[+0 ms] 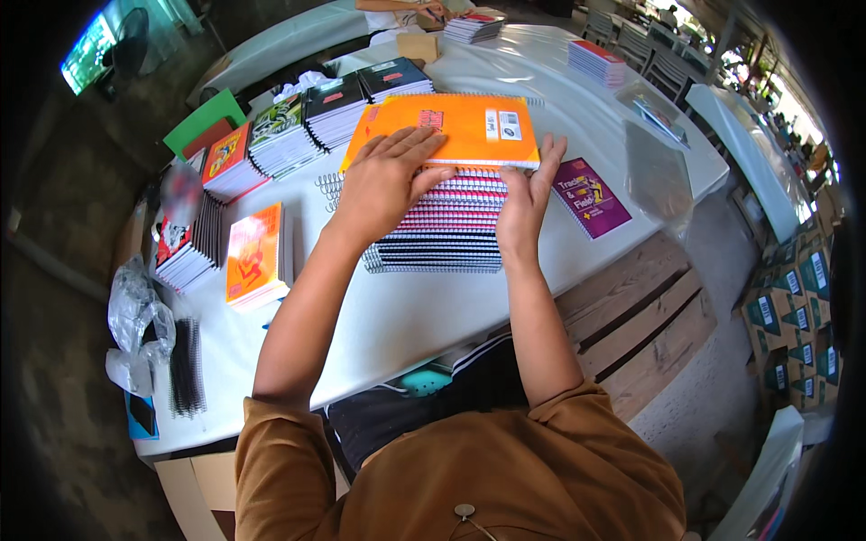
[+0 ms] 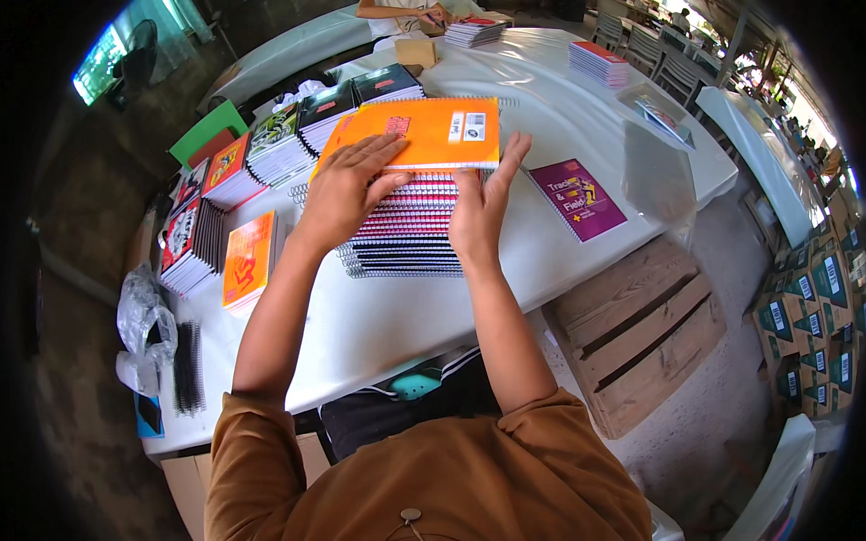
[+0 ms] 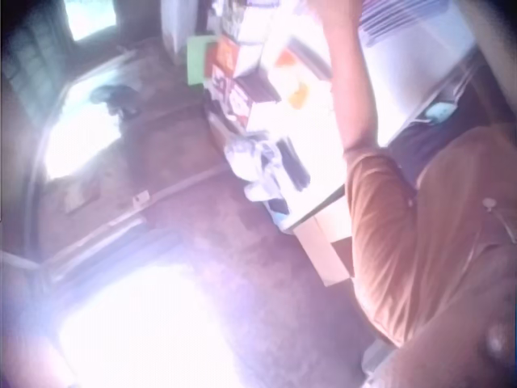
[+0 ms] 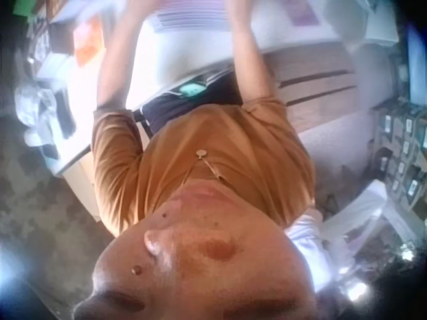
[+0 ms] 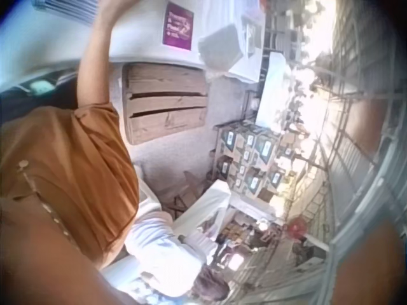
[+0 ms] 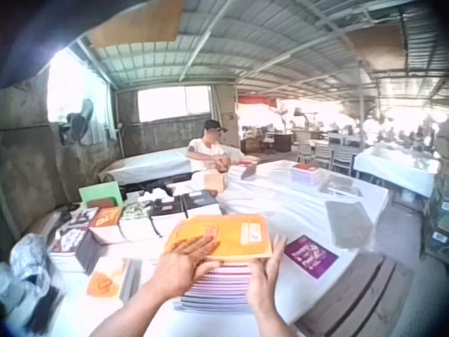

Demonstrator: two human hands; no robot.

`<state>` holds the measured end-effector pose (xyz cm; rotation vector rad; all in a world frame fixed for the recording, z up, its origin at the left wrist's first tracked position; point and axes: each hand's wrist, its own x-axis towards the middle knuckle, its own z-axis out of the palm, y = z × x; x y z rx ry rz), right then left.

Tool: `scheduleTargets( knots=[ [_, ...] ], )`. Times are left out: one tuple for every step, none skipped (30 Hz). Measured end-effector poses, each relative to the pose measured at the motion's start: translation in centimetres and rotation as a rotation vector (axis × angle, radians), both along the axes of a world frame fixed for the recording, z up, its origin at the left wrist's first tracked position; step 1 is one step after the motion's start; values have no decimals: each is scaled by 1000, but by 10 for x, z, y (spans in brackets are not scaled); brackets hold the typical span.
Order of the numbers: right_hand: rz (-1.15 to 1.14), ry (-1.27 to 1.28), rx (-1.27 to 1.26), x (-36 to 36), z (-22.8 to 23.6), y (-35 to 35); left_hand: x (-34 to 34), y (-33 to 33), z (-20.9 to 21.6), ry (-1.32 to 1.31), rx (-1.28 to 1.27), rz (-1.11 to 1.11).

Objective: The person threads a plastic spiral through the punched holes of several notebooks one at a time and stacks the finished notebooks on a table.

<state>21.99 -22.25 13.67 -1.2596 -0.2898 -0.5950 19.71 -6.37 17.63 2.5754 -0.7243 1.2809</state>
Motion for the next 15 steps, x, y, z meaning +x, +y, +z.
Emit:
scheduleTargets(
  knots=[
    [-6,4,-1,-1,2,-3,-1,2,-1,4,-1,-6],
    [21,6,-17,-2,4,-7,-4,10,0,12,-164,89],
    [49,8,-34,-2,5,-10,-4,15,-1,22,-328,186],
    [89,12,-49,-4,4,-10,-5,21,-5,27,-329,193],
    [96,18,-50,-4,2,-7,-2,27,-12,137,-691,287],
    [-22,-32,-150,-2,-1,-4,1,31,-21,245,-1056,380],
    [-137,-87,-250,2,-3,1,5,36,-29,243,-1059,390],
    [-288,-196,-285,9,-6,5,10,39,-35,90,-1072,360],
    [-278,-196,-284,11,-10,4,12,44,-41,-64,-1081,330],
    [-277,-160,-268,9,-11,5,6,39,-37,-19,-1135,344],
    [-275,-125,-254,8,-11,5,8,42,-39,-3,-1114,337],
    [-200,-65,-211,10,-14,2,5,42,-37,31,-1136,291],
    [-176,-57,-213,8,-15,-2,0,45,-35,60,-1155,254],
    [-289,-163,-279,3,-15,-6,-2,65,-39,-42,-1101,242],
    [-401,-270,-343,-3,-16,-12,-11,86,-46,-58,-1051,250]
  ],
)
